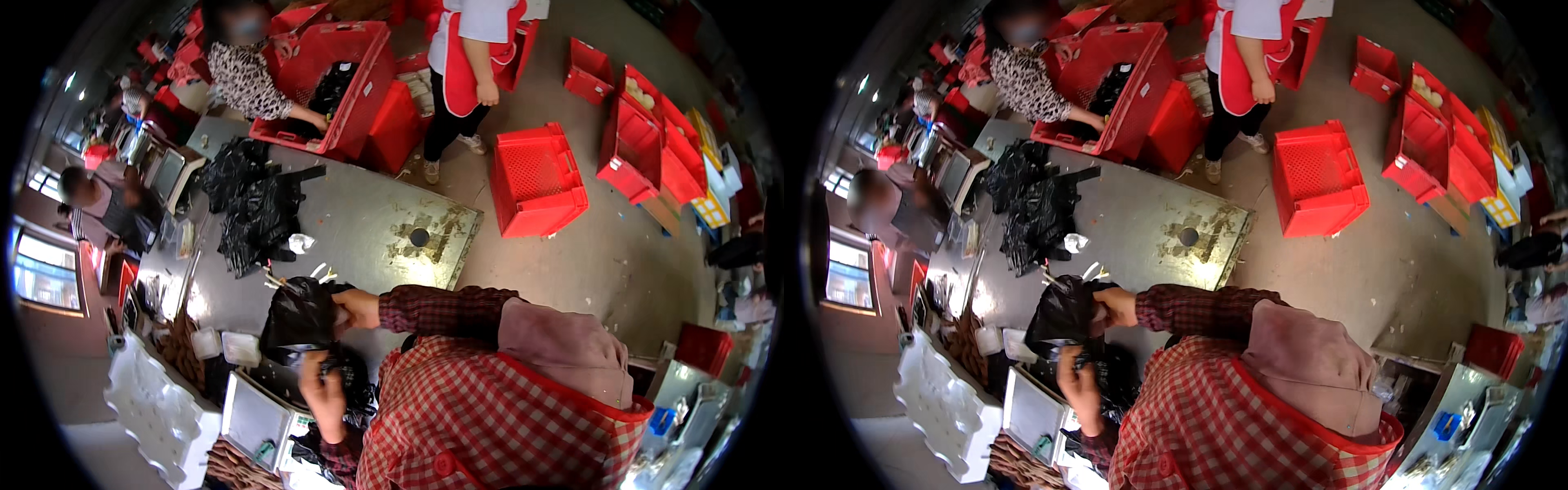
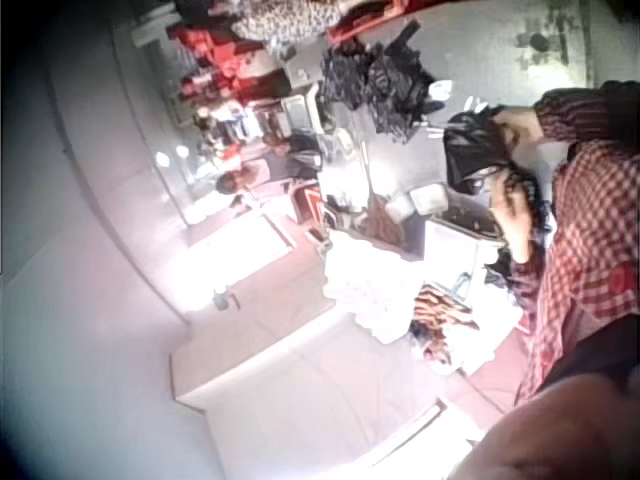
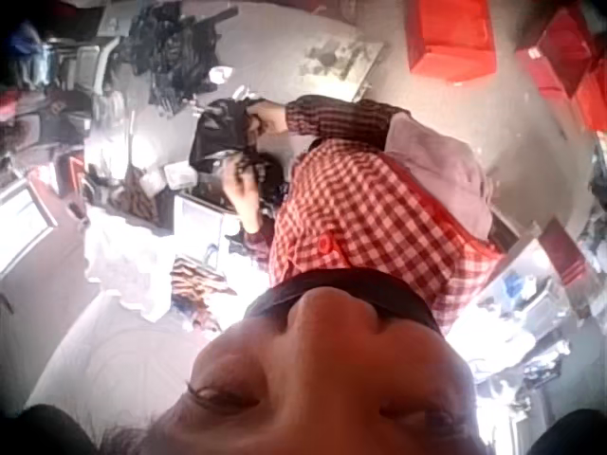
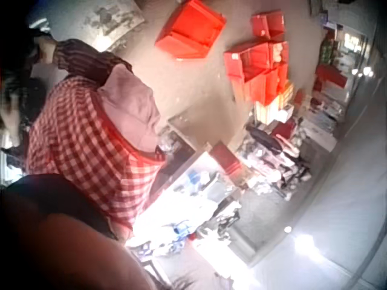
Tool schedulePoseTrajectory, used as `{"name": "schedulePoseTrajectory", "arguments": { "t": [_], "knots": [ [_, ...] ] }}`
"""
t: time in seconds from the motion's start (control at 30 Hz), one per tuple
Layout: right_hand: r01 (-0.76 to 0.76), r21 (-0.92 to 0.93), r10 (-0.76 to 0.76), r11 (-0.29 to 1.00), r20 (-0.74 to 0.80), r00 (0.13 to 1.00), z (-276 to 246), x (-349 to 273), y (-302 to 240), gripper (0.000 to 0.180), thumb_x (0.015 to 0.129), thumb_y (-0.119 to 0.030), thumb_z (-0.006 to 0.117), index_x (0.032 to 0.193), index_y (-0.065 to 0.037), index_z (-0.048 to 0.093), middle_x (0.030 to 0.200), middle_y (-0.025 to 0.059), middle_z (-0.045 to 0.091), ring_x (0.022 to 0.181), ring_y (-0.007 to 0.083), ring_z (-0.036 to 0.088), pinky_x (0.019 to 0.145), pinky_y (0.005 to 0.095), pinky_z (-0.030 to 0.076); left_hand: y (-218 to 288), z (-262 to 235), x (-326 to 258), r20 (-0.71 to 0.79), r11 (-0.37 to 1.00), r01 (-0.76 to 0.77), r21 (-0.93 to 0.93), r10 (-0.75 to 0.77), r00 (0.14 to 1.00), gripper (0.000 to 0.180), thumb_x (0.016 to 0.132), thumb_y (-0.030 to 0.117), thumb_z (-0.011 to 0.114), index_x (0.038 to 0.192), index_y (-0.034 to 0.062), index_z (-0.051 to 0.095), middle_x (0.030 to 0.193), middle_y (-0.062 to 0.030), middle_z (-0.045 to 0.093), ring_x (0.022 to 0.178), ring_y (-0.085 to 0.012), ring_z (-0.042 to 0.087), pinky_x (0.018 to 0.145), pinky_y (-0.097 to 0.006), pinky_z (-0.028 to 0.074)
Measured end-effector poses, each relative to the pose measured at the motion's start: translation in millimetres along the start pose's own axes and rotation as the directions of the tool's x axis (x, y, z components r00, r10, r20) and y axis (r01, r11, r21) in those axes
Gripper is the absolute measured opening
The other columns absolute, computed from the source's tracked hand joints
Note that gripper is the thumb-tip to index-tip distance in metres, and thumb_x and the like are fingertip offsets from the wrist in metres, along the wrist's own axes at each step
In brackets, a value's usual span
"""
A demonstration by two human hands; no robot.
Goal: The person packs pre-portioned food items from clear plastic containers into black plastic bags. They place the items into the bags, tie the bags shut, and stack them on the table. Other workers in red aprons are visible in the background performing similar tasks.
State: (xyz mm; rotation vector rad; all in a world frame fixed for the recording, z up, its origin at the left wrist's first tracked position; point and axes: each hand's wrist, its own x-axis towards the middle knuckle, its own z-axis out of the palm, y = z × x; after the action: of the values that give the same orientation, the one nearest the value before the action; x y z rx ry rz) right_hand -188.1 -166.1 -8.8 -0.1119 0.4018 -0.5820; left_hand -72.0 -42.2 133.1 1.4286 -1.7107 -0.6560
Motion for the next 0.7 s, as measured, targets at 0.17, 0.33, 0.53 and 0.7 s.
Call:
{"name": "schedulePoseTrajectory", "arguments": {
  "t": [0.17,0.33,0.53,0.7],
  "knots": [
    [0.258,-0.869,-0.452,-0.422,0.448,0.772,-35.9,3.1,16.9,0.017,0.078,-0.017,0.062,0.089,-0.005,0.066,0.101,0.0105,0.064,0.090,0.0214,0.058,0.073,0.0340,0.048,-4.4,37.8,-6.6,0.201,0.993,0.105,-0.055,-0.092,0.975,0.008,0.086,0.001,0.054,0.080,-0.0026,0.050,0.068,-0.0086,0.044,0.060,-0.0167,0.040,0.057,-0.027,0.036],
    [-0.046,-0.607,-0.290,0.793,-0.443,0.849,-49.1,11.3,31.3,0.027,0.071,-0.023,0.068,0.087,-0.003,0.062,0.094,0.0106,0.063,0.086,0.0219,0.059,0.071,0.0344,0.047,-35.1,24.1,11.0,-0.083,0.927,0.212,-0.308,-0.248,0.965,0.018,0.094,0.013,0.050,0.083,0.0024,0.060,0.078,-0.0002,0.060,0.069,-0.0074,0.052,0.064,-0.023,0.043],
    [0.034,-0.942,-0.607,-0.335,0.243,0.757,-51.7,-46.9,9.5,0.051,0.068,-0.020,0.070,0.111,-0.003,0.048,0.103,0.0128,0.048,0.093,0.0286,0.051,0.078,0.0381,0.043,-54.8,32.1,7.5,-0.039,0.568,0.258,-0.782,-0.458,0.888,0.013,0.094,0.014,0.050,0.090,0.0033,0.058,0.077,-0.0050,0.061,0.072,-0.0147,0.057,0.074,-0.030,0.048],
    [-0.182,-0.870,-0.784,-0.458,0.298,0.545,-51.3,-49.5,-35.9,0.075,0.066,-0.022,0.075,0.128,-0.004,0.038,0.120,0.0191,0.042,0.111,0.0367,0.042,0.094,0.0443,0.036,-34.9,30.2,13.4,0.096,0.517,0.284,-0.808,-0.361,0.928,0.012,0.094,0.012,0.049,0.092,0.0022,0.054,0.077,-0.0069,0.059,0.070,-0.0158,0.055,0.076,-0.032,0.046]
  ]
}}
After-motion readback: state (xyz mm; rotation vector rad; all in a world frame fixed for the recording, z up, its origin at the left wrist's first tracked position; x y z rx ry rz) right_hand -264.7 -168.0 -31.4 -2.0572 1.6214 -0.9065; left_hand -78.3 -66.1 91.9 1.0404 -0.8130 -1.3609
